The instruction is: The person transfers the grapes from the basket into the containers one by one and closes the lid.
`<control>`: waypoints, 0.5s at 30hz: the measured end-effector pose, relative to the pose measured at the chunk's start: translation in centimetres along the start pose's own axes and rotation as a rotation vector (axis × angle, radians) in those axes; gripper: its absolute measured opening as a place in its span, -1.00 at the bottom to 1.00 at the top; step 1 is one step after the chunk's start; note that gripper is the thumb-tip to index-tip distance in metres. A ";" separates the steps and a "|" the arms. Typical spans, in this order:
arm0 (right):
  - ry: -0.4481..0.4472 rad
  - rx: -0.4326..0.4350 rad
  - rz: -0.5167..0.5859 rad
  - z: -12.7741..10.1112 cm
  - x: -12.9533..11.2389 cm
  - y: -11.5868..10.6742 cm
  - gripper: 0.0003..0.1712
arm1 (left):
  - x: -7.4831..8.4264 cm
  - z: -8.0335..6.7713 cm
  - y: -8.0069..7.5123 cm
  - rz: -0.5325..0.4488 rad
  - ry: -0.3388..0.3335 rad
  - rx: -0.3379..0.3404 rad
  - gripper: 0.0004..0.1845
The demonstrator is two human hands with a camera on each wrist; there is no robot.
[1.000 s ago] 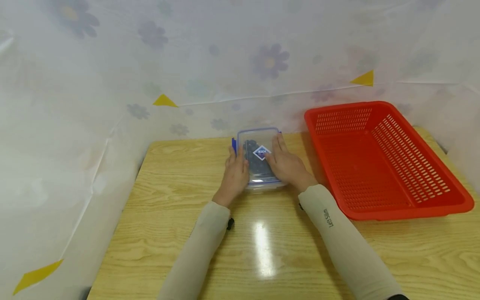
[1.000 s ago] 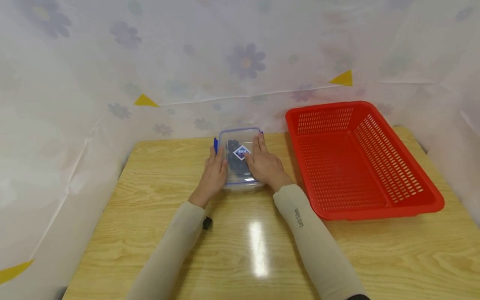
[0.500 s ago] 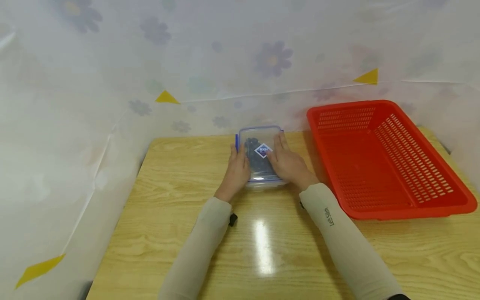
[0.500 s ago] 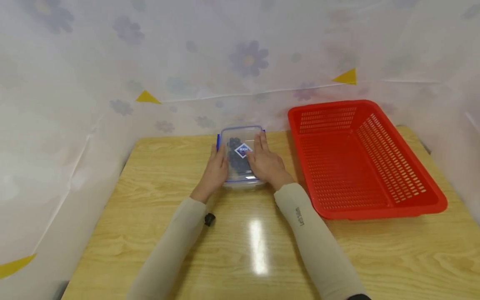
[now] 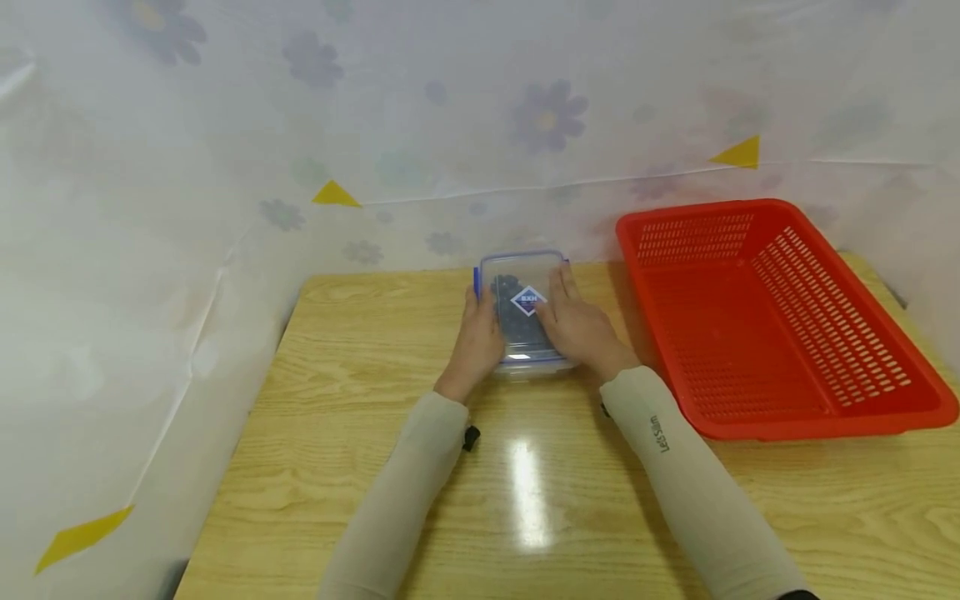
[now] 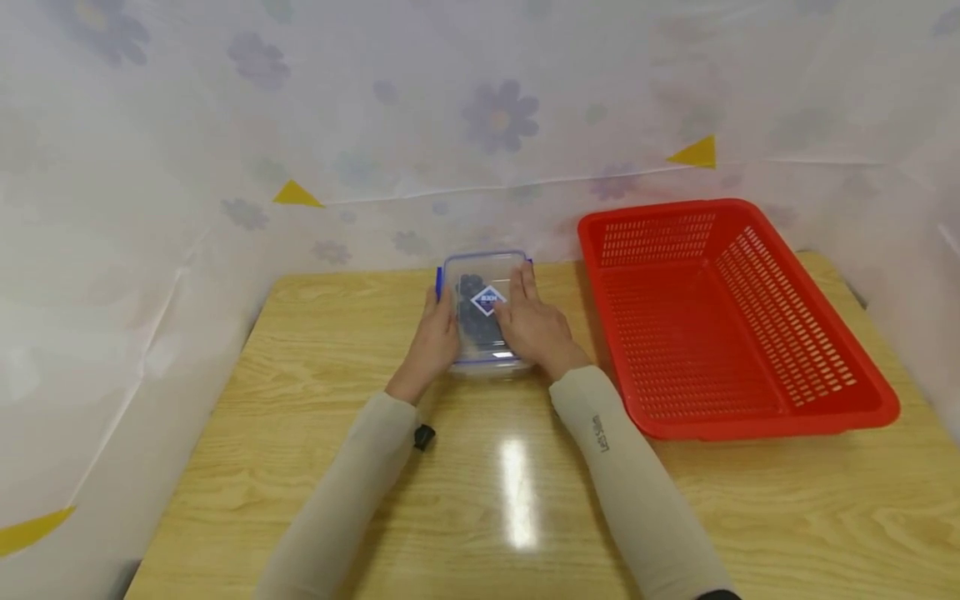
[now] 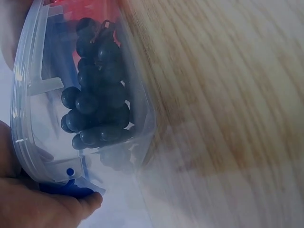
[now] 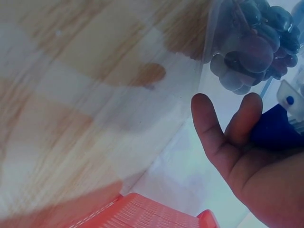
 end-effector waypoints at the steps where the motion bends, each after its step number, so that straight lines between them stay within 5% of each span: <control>1: 0.001 0.000 0.000 0.0 0.0 -0.1 -0.10 | 0.2 0.0 0.0 0.008 -0.003 -0.001 -0.38; 8: 0.011 0.000 0.007 -0.2 -0.1 -0.2 -0.10 | 0.5 0.0 -0.1 0.074 0.006 0.001 -0.38; 15: 0.012 0.001 -0.002 0.0 -0.2 0.0 -0.10 | -0.5 -0.3 0.1 0.018 0.049 -0.005 -0.40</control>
Point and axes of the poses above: each hand's wrist, its own z-axis towards the middle knuckle, its own y-axis out of the palm, x = y × z, the point moved 3 cm from there along z, towards the middle knuckle
